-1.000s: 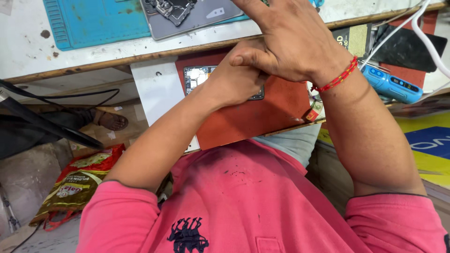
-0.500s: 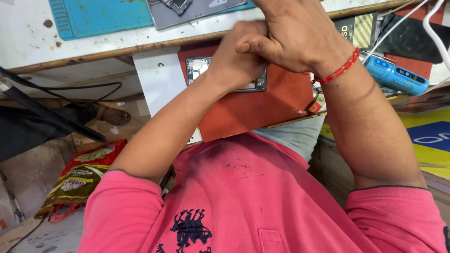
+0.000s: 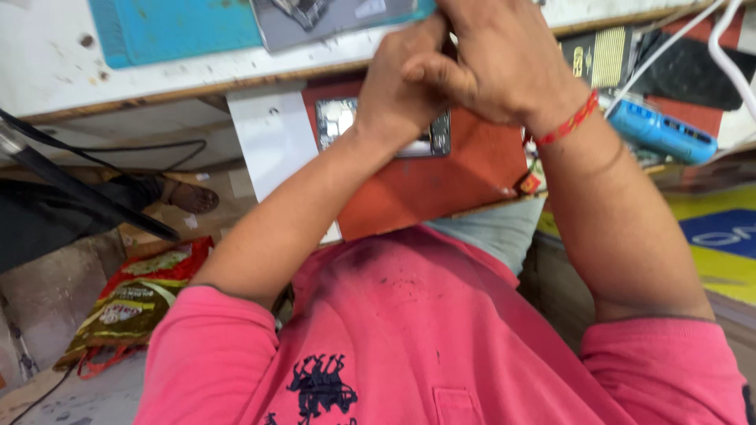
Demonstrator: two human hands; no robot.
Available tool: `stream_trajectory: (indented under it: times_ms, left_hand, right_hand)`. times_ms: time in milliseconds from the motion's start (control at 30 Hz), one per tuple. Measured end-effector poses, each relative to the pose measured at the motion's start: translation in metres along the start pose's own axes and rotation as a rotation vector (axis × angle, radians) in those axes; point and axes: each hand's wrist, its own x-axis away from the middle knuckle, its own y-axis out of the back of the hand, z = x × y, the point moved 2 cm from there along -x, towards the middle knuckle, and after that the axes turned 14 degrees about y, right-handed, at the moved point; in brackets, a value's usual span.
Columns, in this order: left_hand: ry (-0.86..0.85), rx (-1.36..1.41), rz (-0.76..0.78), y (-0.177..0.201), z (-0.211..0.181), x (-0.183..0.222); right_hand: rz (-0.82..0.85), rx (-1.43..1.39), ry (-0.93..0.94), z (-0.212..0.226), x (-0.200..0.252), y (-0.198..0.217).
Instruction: The person uses a screwdriver to remove screws from the internal frame of a disassembled smartphone. They then use a white plastic spudger to pry and lift the battery and other internal components from the device chassis.
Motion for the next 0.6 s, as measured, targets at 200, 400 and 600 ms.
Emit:
stream_trajectory:
  times_ms: [200,400,600]
  left_hand:
    - [-0.107,-0.405,-0.077,0.01,-0.002,0.053]
    - [-0.185,-0.549,-0.091,0.0,0.002,0.065]
    - [-0.226,-0.592,-0.104,-0.001,0.006,0.071]
  right_hand:
    - [0.289,0.184,-0.437,0.02,-0.002,0.015]
    - [0.233,-0.035,-0.067,0.018,-0.01,0.026]
    - [0.274,-0.107,-0.133,0.017,-0.001,0.026]
